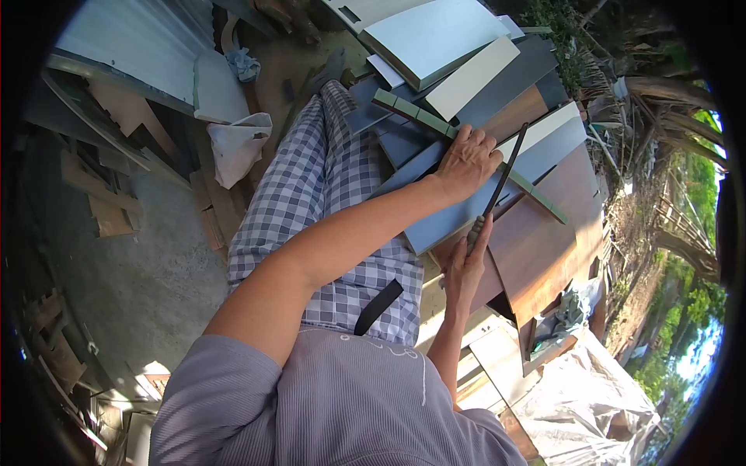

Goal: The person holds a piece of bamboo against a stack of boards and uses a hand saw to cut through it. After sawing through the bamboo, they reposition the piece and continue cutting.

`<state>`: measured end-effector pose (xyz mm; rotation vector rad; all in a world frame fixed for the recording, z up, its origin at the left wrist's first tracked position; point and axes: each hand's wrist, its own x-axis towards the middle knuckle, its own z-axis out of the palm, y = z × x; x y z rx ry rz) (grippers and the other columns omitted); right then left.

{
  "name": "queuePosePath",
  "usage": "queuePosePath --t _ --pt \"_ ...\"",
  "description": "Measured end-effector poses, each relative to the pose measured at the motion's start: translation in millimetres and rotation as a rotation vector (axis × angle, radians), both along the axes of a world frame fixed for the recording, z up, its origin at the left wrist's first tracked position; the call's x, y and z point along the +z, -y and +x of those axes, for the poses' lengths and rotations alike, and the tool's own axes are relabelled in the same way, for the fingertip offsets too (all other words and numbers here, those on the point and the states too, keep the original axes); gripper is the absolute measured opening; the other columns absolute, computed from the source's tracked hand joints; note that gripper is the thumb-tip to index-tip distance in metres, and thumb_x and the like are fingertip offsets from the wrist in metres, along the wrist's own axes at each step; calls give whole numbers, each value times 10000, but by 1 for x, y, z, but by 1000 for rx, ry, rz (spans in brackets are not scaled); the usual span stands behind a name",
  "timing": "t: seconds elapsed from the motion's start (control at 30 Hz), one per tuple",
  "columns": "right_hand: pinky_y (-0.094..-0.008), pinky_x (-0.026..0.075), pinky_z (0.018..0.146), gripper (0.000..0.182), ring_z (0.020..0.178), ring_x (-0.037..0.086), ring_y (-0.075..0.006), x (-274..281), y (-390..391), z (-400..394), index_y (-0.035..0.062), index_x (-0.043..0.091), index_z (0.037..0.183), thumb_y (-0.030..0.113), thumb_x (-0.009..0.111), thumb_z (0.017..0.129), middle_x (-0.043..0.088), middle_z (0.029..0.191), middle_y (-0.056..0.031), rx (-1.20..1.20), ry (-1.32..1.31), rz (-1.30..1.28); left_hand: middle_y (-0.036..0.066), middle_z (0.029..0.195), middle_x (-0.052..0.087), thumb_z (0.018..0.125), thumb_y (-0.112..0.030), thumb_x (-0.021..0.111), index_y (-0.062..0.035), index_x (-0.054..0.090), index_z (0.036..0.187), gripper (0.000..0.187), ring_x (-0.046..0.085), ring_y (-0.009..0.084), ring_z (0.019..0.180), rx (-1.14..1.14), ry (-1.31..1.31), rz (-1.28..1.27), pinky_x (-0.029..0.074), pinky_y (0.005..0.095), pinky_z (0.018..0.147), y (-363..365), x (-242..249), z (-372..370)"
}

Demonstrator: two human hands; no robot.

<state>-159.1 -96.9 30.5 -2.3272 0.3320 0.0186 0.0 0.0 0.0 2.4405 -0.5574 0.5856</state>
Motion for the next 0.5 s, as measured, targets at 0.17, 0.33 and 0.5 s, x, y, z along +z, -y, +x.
queuePosePath --t 0.17,0.33,0.5 --pt "-299 447 531 584 611 525 -131 -4 7 8 253 220 1517 131 428 984 580 787 -83 26 57 -115 48 880 572 808 -180 660 -116 639 848 79 529 215 915 6 39 2 344 382 877 3 2 6" --pt "-314 478 605 582 639 537 -156 -5 6 33 251 216 1515 120 425 988 628 1007 -137 31 95 -106 63 886 589 809 -153 618 -103 654 850 74 534 220 919 -9 23 -22 344 386 872 1 2 1" --pt "-335 500 673 576 696 560 -176 -2 1 18 245 219 1512 120 428 990 574 1274 -191 -7 37 -46 41 911 576 756 -210 733 -118 655 902 190 532 220 928 -8 -12 18 350 389 875 -1 3 1"
